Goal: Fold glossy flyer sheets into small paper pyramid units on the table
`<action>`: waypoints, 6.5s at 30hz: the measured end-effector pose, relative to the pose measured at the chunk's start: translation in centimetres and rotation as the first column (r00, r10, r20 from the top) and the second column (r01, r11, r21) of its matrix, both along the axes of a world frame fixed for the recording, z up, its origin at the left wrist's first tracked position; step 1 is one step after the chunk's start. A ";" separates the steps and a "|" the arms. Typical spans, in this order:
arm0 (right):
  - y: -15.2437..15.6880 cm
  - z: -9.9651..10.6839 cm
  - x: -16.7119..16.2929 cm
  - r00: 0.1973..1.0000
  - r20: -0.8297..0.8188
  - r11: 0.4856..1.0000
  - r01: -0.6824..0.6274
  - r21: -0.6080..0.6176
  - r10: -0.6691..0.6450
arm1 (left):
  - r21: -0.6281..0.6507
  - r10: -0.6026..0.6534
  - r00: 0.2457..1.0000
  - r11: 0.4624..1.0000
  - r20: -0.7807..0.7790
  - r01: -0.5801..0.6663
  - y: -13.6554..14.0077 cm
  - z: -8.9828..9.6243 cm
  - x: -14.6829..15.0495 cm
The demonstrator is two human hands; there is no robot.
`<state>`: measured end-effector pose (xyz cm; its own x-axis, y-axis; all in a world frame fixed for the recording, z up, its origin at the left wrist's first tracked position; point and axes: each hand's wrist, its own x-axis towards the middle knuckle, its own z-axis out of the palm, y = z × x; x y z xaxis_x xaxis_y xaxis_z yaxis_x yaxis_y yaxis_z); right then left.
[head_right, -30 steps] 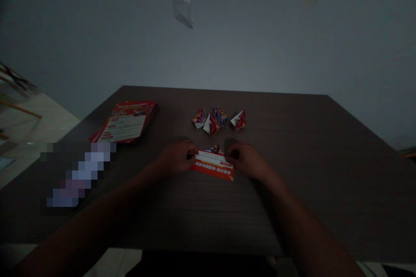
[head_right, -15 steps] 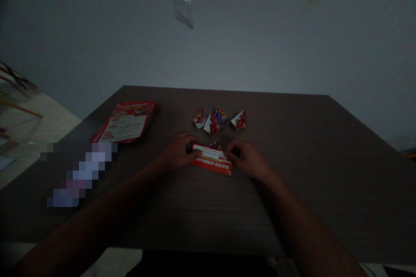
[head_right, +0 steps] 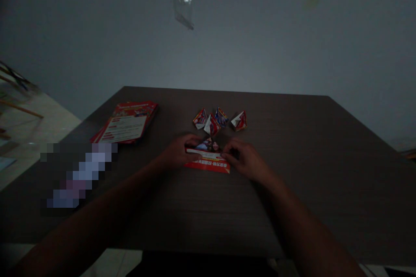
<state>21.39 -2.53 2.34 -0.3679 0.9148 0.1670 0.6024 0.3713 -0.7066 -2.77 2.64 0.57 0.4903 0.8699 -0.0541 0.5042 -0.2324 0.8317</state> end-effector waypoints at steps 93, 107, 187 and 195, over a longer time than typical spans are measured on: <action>-1.8 -1.4 -4.7 0.807 -0.513 0.859 0.457 0.230 -0.292 | 0.440 0.156 0.871 0.814 0.465 -0.380 -4.2 1.3 3.4; -1.7 -1.3 -5.8 0.721 -0.599 0.850 0.513 0.123 -0.348 | 0.153 0.309 0.798 0.884 0.517 -0.442 -4.8 1.6 4.1; 0.6 -1.8 -3.2 0.253 -0.854 0.888 0.208 -0.411 -0.455 | -0.078 0.129 0.723 0.992 0.679 -0.104 -0.5 0.2 1.0; 0.4 -1.5 -3.6 0.235 -0.872 0.901 0.167 -0.400 -0.430 | -0.280 0.247 0.492 0.960 0.835 -0.007 -0.9 -0.5 1.8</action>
